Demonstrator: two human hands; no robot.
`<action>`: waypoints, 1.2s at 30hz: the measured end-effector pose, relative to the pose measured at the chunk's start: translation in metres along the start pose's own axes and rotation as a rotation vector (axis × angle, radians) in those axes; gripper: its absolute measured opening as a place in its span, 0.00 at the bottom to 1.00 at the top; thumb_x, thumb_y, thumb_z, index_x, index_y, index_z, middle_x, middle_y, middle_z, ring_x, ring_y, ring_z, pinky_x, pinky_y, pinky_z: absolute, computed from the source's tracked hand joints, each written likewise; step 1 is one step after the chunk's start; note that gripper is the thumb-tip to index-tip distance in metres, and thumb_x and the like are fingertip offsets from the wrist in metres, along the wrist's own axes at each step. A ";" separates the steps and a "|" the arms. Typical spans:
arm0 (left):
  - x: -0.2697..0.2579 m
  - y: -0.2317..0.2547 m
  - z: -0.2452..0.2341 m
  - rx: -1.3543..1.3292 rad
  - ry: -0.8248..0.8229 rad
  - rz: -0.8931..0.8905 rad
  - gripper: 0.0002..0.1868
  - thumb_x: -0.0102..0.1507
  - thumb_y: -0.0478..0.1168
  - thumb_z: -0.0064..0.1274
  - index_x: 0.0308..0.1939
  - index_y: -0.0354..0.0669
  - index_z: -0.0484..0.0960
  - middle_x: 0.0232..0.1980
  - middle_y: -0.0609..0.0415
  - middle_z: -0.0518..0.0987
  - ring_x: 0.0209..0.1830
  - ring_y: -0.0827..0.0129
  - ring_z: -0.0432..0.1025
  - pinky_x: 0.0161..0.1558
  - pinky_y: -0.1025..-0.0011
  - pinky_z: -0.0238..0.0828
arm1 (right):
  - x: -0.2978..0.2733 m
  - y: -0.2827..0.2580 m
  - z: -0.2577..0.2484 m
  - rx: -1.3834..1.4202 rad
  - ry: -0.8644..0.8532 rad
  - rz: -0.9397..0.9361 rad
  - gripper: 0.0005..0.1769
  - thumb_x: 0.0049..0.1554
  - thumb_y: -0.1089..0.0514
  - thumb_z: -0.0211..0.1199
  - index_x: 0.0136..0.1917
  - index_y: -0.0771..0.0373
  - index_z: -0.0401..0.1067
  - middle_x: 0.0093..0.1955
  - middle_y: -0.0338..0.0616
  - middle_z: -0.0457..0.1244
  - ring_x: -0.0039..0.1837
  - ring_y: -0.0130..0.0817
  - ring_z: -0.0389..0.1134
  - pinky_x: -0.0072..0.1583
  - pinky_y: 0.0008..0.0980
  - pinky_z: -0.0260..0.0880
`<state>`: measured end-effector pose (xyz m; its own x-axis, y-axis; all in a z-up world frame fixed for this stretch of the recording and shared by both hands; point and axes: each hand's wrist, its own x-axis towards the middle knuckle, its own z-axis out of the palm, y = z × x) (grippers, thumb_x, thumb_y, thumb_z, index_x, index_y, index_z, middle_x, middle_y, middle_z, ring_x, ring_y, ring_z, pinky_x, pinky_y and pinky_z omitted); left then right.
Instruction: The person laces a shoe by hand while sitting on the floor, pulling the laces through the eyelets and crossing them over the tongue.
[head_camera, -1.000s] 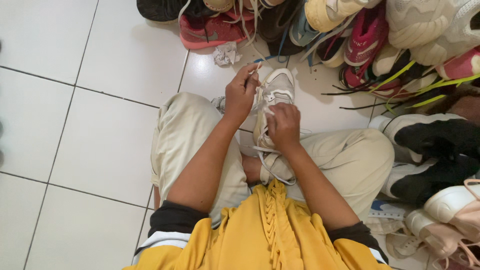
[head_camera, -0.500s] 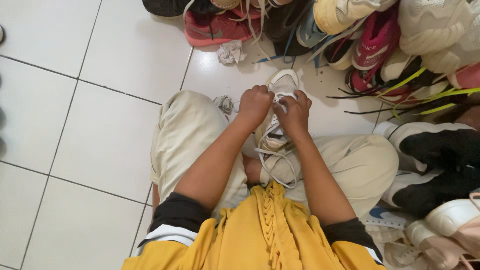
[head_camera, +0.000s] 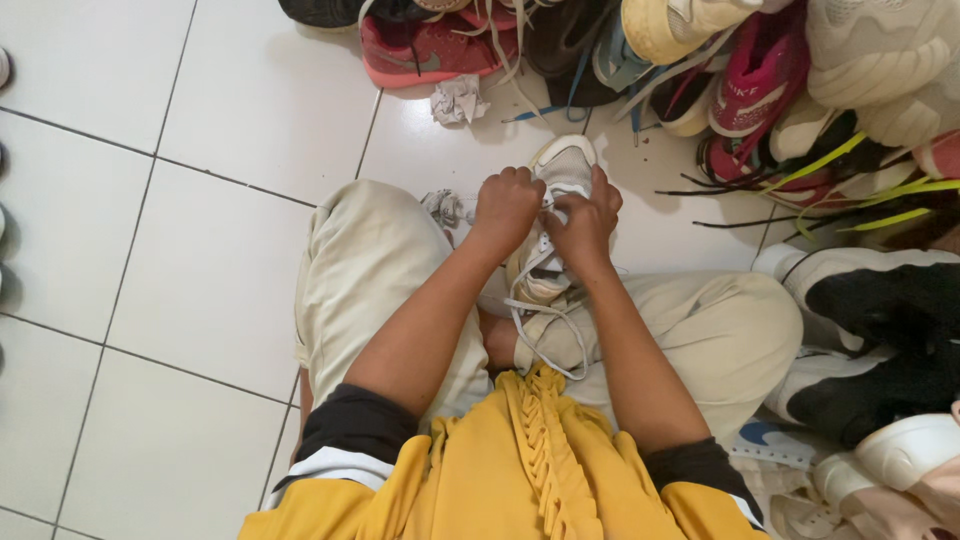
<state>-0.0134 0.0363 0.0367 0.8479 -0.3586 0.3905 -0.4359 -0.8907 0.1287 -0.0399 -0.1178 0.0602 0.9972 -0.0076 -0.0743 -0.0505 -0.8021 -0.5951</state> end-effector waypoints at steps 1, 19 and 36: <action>0.001 0.001 -0.007 0.001 -0.001 0.001 0.05 0.53 0.31 0.61 0.26 0.46 0.84 0.24 0.53 0.73 0.25 0.61 0.73 0.25 0.66 0.68 | 0.002 0.005 0.003 0.001 0.000 0.001 0.12 0.53 0.54 0.75 0.49 0.60 0.82 0.81 0.59 0.46 0.77 0.67 0.43 0.68 0.68 0.57; 0.003 -0.001 -0.004 -0.106 -0.105 -0.025 0.03 0.57 0.32 0.59 0.27 0.42 0.82 0.27 0.53 0.74 0.28 0.62 0.73 0.28 0.67 0.69 | 0.008 0.021 0.018 0.315 0.030 0.015 0.14 0.46 0.59 0.77 0.48 0.56 0.80 0.81 0.53 0.48 0.80 0.59 0.42 0.78 0.52 0.44; 0.010 0.003 -0.025 -0.617 -0.374 -0.567 0.06 0.64 0.35 0.54 0.38 0.39 0.86 0.32 0.44 0.80 0.36 0.50 0.80 0.37 0.57 0.79 | 0.020 0.060 0.038 0.077 0.081 -0.081 0.13 0.50 0.53 0.76 0.49 0.40 0.83 0.79 0.44 0.51 0.77 0.57 0.47 0.71 0.59 0.57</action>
<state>-0.0140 0.0371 0.0638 0.9795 -0.0758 -0.1867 0.0831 -0.6923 0.7168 -0.0246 -0.1435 -0.0079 0.9992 0.0052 0.0394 0.0298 -0.7540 -0.6562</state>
